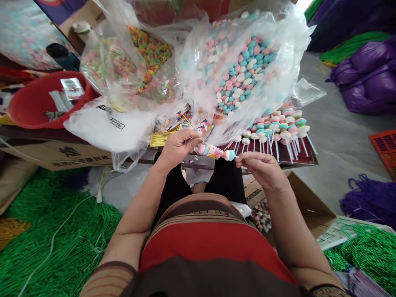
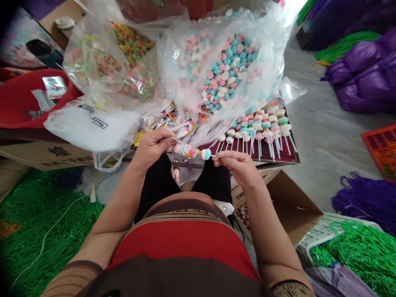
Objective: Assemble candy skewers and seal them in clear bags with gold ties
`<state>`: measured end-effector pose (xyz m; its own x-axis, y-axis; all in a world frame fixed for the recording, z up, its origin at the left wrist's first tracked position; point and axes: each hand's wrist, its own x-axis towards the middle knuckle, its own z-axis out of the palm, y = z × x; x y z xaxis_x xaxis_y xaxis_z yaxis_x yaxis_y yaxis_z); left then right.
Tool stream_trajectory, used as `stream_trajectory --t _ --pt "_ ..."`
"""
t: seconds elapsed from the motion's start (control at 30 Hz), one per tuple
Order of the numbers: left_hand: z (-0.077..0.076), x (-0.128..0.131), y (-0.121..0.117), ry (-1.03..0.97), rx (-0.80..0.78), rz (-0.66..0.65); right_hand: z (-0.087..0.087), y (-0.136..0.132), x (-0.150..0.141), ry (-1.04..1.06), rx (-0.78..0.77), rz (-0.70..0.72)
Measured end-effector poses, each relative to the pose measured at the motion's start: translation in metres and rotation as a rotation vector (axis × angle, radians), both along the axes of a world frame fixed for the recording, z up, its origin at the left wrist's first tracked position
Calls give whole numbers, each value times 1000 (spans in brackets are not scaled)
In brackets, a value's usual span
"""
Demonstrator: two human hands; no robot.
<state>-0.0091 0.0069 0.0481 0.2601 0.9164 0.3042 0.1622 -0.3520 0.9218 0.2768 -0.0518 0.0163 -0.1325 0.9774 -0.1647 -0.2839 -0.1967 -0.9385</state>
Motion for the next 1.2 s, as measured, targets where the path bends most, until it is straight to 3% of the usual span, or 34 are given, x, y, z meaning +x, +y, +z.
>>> stream_trajectory --t 0.1,0.2,0.27,0.37,0.5,0.67,0.73,0.83,0.97,1.1,1.2 --pt "10 1 -2 -111 -229 -91 -6 -1 -1 -12 -6 -3" --pt "16 0 -6 -367 -483 -265 -11 -1 -6 86 -8 -62" --pt "19 1 -9 -552 -553 -362 -14 -2 -15 161 -23 -79" --pt "20 5 -15 -720 -530 -405 -17 -4 -35 275 -39 -60" --pt "24 13 -18 -629 -498 -324 -15 -6 -57 347 -39 -24" --pt "29 17 -14 -532 -422 -131 -11 -6 -67 65 68 -104" --pt "25 21 -12 -548 -372 -47 -10 -6 -74 -31 143 -188" --pt "14 30 -15 -537 -322 35 -5 -6 -90 -2 135 -215" --pt "10 33 -22 -532 -326 4 2 -6 -107 121 33 -117" --pt "27 27 -19 -755 -311 -49 3 -9 -111 159 -23 -50" --pt "33 31 -17 -716 -326 17 1 -13 -115 165 -43 5"
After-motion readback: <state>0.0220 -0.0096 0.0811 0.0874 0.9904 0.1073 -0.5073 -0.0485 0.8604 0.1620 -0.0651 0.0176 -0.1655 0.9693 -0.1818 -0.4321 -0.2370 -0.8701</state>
